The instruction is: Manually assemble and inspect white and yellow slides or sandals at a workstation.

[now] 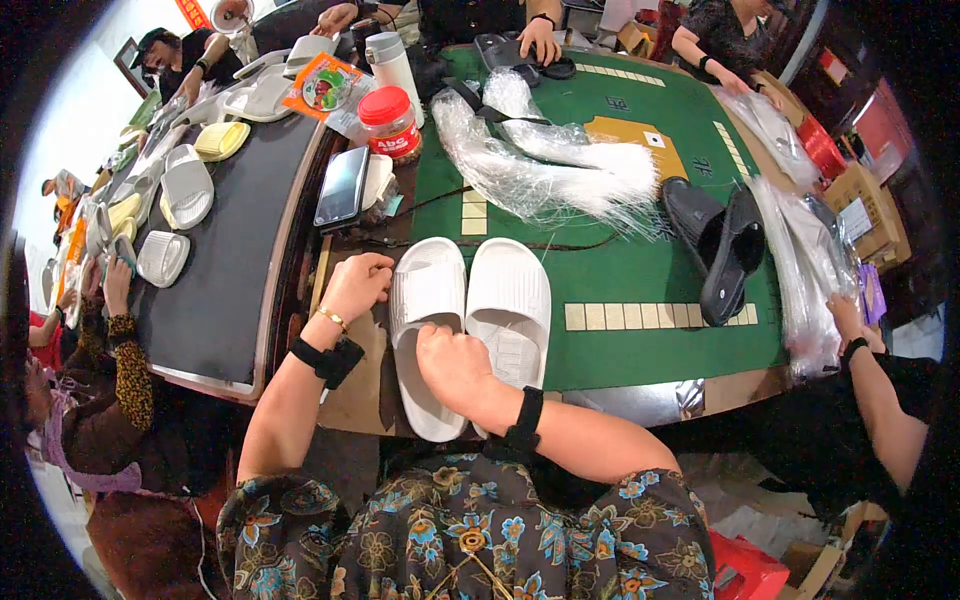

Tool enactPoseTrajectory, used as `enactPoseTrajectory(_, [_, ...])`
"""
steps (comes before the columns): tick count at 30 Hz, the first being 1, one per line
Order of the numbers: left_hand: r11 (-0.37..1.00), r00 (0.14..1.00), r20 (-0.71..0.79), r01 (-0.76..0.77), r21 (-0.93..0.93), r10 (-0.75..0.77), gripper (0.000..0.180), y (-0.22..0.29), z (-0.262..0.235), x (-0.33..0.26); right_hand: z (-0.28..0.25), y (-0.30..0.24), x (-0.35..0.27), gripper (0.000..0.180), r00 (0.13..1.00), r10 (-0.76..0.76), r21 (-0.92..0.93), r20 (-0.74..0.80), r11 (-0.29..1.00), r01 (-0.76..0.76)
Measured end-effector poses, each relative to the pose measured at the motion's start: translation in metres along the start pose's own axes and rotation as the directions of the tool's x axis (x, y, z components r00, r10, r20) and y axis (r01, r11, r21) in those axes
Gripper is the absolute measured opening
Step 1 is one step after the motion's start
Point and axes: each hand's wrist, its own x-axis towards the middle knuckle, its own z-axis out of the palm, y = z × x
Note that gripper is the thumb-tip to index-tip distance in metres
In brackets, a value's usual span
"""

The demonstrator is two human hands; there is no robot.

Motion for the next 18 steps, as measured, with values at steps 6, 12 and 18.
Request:
enactPoseTrajectory(6, [1.0,1.0,0.03,0.006,0.003,-0.006,0.027,0.002,-0.002,-0.002,0.001,0.0,0.0,0.009,0.998,0.045,0.008,-0.035,0.999,-0.044])
enactPoseTrajectory(12, [0.999,0.999,0.054,-0.003,0.034,0.002,0.03,-0.007,-0.001,0.002,-0.002,-0.009,-0.002,0.01,0.998,0.028,0.007,-0.061,1.0,-0.028])
enactPoseTrajectory(18, [0.998,0.998,0.044,-0.035,0.054,0.032,0.03,-0.008,0.0,0.002,0.011,-0.013,0.011,0.01,0.999,0.01,-0.061,-0.047,0.998,-0.013])
